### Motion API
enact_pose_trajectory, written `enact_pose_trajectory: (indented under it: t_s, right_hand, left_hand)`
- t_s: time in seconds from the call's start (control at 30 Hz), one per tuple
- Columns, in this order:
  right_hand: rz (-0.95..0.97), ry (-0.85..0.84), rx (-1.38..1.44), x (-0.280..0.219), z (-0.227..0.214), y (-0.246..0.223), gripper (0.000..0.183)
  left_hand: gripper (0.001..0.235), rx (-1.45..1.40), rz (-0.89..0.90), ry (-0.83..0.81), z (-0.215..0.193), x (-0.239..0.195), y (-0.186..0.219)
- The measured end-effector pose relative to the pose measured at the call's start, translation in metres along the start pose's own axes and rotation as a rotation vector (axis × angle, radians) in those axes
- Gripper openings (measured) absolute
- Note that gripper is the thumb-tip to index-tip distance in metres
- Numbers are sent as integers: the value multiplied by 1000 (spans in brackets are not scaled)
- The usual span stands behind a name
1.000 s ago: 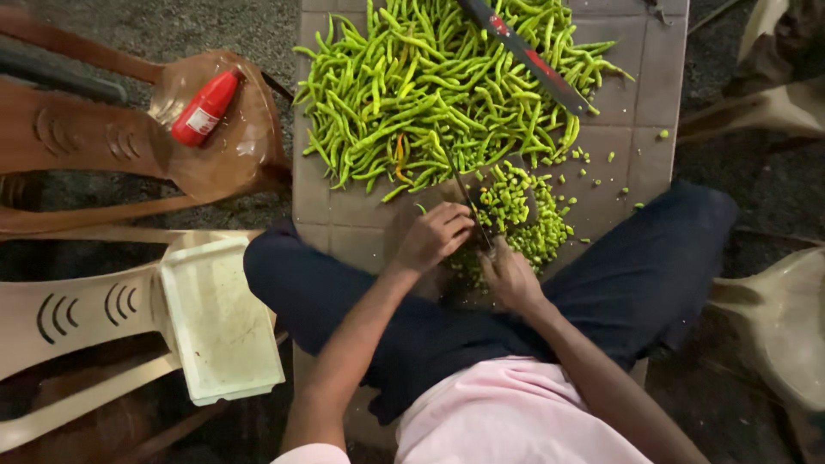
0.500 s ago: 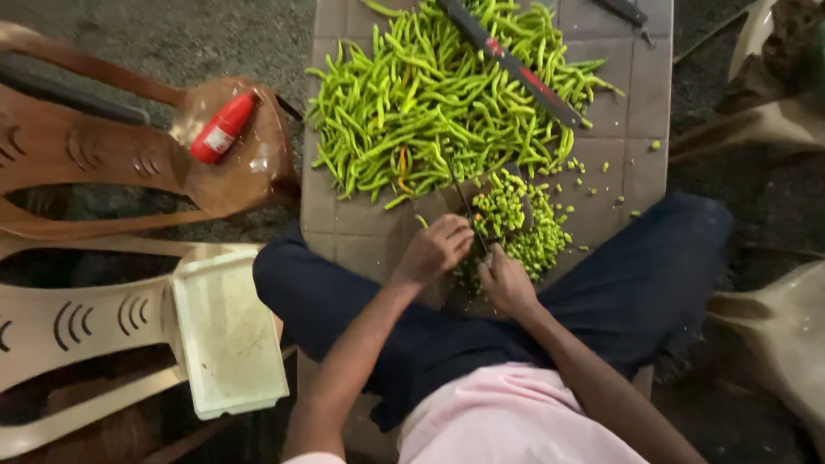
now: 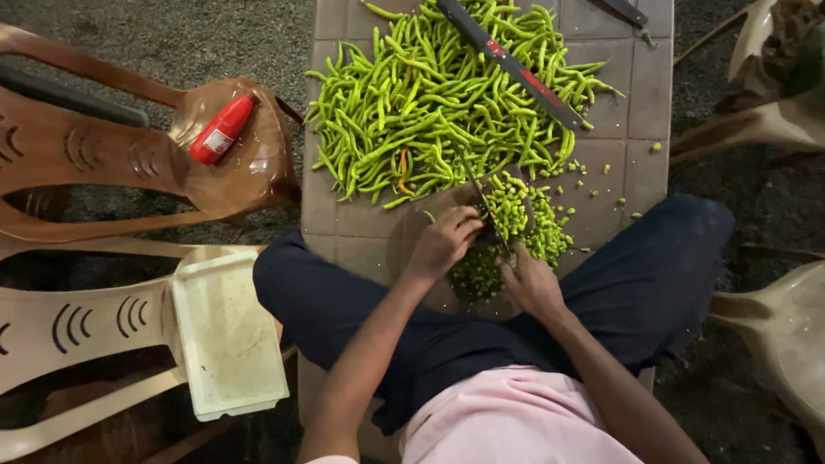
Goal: The person sits cross-legged on the ground and uses a large knife to chop a large pile of green chilies on a tiled surface. They repeatedly gather the chilies and slice them into small pieces, accumulating a pile of chopped peppers.
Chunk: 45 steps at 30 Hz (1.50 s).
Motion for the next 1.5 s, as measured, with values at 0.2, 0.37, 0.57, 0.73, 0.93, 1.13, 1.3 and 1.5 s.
enact_pose_trajectory:
  t_s: [0.2,0.37,0.57,0.73,0.93,1.13,1.3,1.5]
  right_hand:
    - [9,8,10,-2,-4,-5,39]
    - [49,-76,-39,-2,-14,-16,40]
    - [41,-193,-121,-25,-28,1,41]
    - [-148,58,-129,-15,18,-5,51]
    - [-6,-159,-37,-5,-19,-3,41]
    - [9,-103,-43,-3,22,-7,42]
    - [31,-166,-51,2,6,0,40]
    - [-197,46,-43,-14,16,-17,48]
  left_hand:
    - [28,-66,-57,7,-17,6,2]
    - [28,21,-30,21,-12,-11,-3]
    - [31,89,10,-16,6,-20,-24]
    - [24,-30,-37,-105,6,-17,-25]
    - [31,20,23,-154,-2,-3,-28]
    - [28,-61,-8,-194,2,-9,-28]
    - [32,-50,88,-208,1,1,-37]
    - [29,-143,78,-295,13,-6,-48]
Point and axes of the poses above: each hand's wrist, its own x-axis towards the middle knuckle, its own z-axis out of the palm, y = z × x, the point moved 6 cm from there along x, towards the middle knuckle, and after that the axes turned 1 degree about z, right-handed, at the moved point
